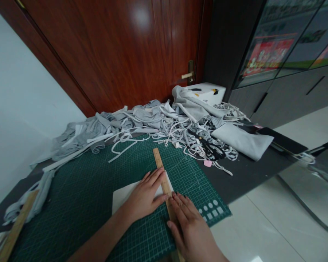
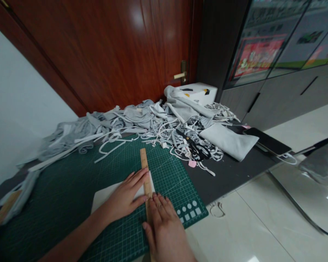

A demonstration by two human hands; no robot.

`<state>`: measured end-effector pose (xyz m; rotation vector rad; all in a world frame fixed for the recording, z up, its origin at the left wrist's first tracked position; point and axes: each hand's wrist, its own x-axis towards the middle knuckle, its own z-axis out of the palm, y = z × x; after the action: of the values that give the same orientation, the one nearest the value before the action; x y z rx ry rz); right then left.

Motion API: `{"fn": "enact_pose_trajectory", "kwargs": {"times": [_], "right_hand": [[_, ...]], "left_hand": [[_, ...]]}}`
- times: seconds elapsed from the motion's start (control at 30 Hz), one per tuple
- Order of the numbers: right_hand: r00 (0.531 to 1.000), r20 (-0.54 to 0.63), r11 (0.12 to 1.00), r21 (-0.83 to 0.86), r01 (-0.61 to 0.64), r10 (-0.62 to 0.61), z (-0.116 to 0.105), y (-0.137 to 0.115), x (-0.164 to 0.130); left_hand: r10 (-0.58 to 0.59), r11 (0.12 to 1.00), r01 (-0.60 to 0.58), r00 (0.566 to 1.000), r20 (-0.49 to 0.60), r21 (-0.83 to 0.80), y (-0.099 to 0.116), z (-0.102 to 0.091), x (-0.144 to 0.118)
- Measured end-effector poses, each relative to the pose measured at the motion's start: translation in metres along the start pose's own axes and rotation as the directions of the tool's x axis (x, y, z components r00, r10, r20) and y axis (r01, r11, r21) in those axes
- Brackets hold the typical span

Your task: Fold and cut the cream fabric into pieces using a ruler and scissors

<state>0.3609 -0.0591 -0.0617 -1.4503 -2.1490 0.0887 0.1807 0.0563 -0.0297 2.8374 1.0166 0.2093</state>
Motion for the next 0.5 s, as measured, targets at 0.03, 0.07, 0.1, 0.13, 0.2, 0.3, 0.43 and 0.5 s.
{"fn": "enact_pose_trajectory", "kwargs": {"times": [0.03,0.07,0.1,0.13,0.2,0.3,0.43,0.5], "right_hand": [[1.000,0.002,1.000,0.003,0.005,-0.005,-0.0008,0.0003,-0.0008],[1.000,0.007,1.000,0.009,0.012,-0.012,-0.0018,0.0006,-0.0016],[1.000,0.015,1.000,0.018,0.019,-0.019,-0.0027,0.0009,-0.0023],[0.999,0.021,0.999,0.030,0.025,-0.026,-0.0036,0.0011,-0.0028],[0.999,0.029,0.998,0.060,0.036,-0.037,-0.0050,0.0013,-0.0035],[0.999,0.032,0.995,0.100,0.029,-0.032,-0.0054,0.0014,-0.0039],[0.999,0.044,0.992,0.123,0.008,-0.014,-0.0052,0.0013,-0.0043],[0.999,0.047,0.991,0.132,0.001,-0.008,-0.0059,0.0012,-0.0045]], "left_hand": [[-0.003,1.000,0.003,1.000,-0.001,-0.004,0.0000,-0.0001,0.0001],[-0.004,1.000,0.004,1.000,-0.005,-0.007,0.0001,-0.0002,0.0002],[-0.004,1.000,0.003,1.000,-0.009,-0.012,0.0003,-0.0004,0.0003],[-0.004,1.000,0.004,1.000,-0.014,-0.015,0.0005,-0.0007,0.0004],[-0.004,1.000,0.003,1.000,-0.024,-0.019,0.0010,-0.0013,0.0006],[-0.002,1.000,0.001,0.999,-0.036,-0.022,0.0017,-0.0019,0.0004],[-0.012,1.000,0.010,0.999,-0.042,-0.029,0.0018,-0.0019,-0.0001],[-0.009,0.999,0.008,0.999,-0.041,-0.031,0.0017,-0.0017,-0.0002]]}}
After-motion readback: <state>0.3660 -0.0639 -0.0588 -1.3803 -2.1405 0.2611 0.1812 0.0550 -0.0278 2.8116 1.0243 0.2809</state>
